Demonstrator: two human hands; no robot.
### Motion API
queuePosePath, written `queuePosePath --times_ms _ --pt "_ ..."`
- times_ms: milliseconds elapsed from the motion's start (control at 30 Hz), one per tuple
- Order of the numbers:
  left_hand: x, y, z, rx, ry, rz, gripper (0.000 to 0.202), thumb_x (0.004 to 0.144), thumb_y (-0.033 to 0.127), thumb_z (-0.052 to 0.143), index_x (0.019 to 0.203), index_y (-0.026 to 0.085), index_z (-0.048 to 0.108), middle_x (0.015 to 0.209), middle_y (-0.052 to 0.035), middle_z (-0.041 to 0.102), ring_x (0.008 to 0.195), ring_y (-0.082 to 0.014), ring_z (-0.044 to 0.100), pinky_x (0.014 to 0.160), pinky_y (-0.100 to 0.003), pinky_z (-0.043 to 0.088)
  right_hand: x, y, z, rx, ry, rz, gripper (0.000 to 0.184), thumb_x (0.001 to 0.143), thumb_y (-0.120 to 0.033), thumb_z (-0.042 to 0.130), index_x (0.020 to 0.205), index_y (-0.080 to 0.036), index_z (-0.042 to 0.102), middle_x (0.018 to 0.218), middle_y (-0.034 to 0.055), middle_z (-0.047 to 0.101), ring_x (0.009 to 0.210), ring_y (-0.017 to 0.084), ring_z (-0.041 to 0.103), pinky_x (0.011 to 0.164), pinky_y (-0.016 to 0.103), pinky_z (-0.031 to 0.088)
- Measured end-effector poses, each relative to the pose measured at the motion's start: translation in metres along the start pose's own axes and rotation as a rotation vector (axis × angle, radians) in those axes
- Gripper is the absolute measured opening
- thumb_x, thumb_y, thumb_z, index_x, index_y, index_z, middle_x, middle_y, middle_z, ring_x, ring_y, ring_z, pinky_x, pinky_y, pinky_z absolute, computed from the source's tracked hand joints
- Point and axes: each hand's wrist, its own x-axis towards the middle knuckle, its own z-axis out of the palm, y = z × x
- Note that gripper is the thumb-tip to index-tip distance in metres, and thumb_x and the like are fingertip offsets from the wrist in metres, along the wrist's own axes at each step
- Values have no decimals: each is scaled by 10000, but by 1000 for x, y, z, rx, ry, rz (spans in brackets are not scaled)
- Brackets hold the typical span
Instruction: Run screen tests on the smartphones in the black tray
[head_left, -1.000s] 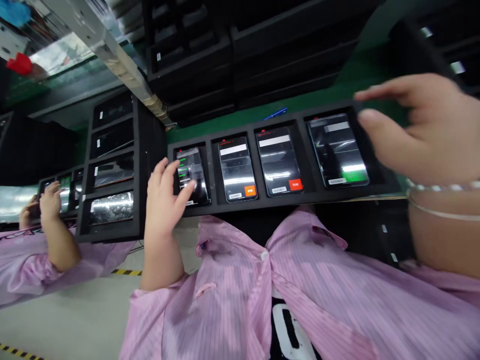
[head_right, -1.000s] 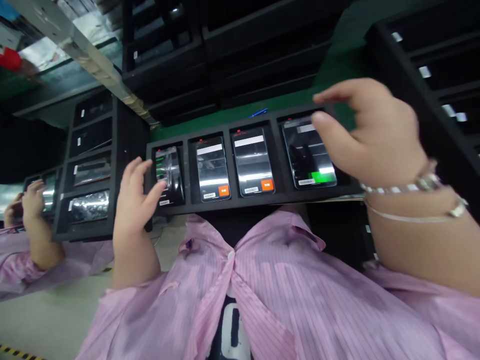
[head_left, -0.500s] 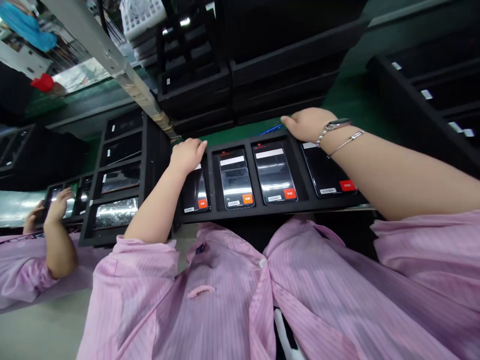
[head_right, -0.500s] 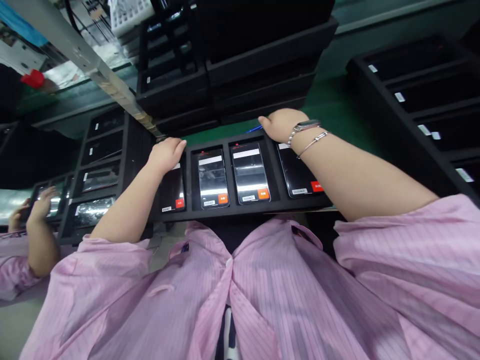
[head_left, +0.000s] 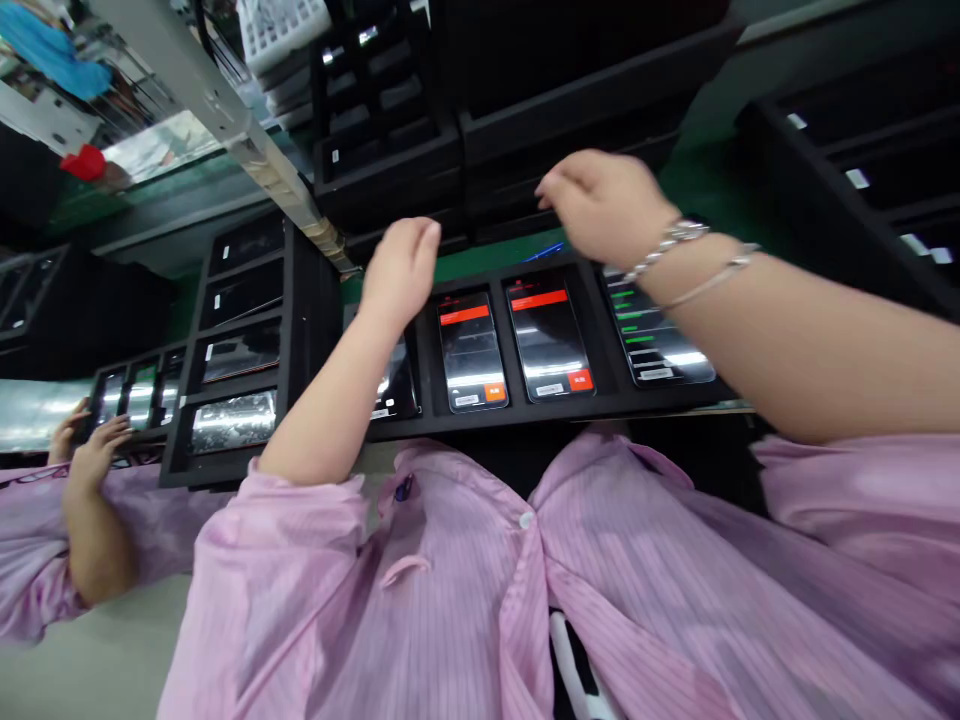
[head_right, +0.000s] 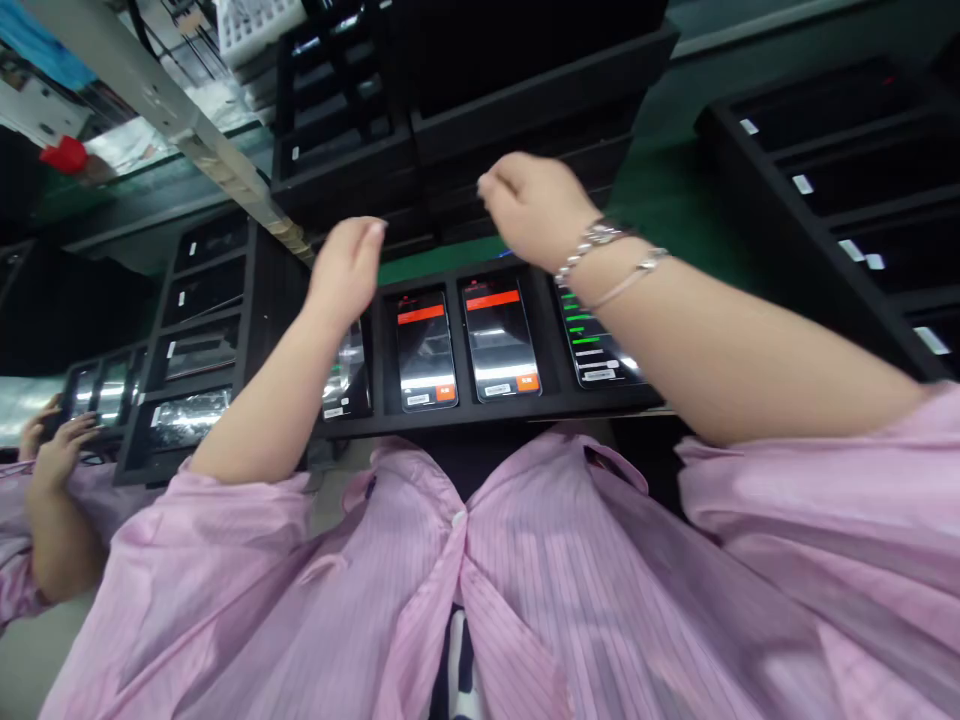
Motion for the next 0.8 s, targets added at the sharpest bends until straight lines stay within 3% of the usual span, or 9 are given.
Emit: queuePosePath --times_ms 67,133,233,367,467,667,800 --pt "-21 -1 -39 1 80 12 441 1088 518 427 1251 206 693 1276 -87 718 1247 -225 637 1136 -352 465 -20 4 -36 112 114 -5 277 1100 -242 509 1099 -100 747 1070 85 747 1014 153 684 936 319 514" --pt "-52 5 -70 23 85 -14 421 1070 522 460 1253 220 689 1278 -74 720 1241 -225 648 1127 -358 484 -50 6 -63 241 187 -69 233 1061 -207 539 1094 -121 753 1046 70 750 1015 158 702 960 330 529" --pt "-107 16 -88 93 99 -45 397 1038 511 529 1279 229 672 1356 -86 684 1334 -251 609 1189 -405 447 -103 14 -76 161 281 -160 215 1037 -223 562 1118 -163 752 1060 61 750 1016 174 707 953 348 544" --pt "-166 21 -79 151 118 -101 359 1009 447 611 1286 227 675 1450 -121 620 1379 -281 577 1197 -446 439 -161 34 -62 77 304 -256 191 1023 -266 580 1115 -213 738 1097 78 743 1044 236 720 949 412 580" --pt "-193 15 -69 168 151 -113 348 997 405 643 1278 204 686 1464 -154 602 1379 -297 573 1174 -460 457 -185 50 -49 -8 316 -343 161 1020 -217 574 1086 -222 720 1059 77 739 1082 263 720 1014 462 578" --pt "-216 -3 -51 168 216 -188 380 983 402 663 1298 192 683 1479 -178 583 1402 -312 558 1184 -487 452 -202 79 -41 -195 252 -374 174 1027 -172 537 1108 -215 685 1043 64 756 1101 287 729 1125 534 522" --pt "-218 -1 -38 165 202 -207 388 983 424 650 1301 205 682 1480 -179 582 1407 -312 554 1193 -493 449 -205 75 -39 -278 190 -314 189 1029 -187 509 1099 -237 677 1048 73 765 1138 314 717 1147 563 506"
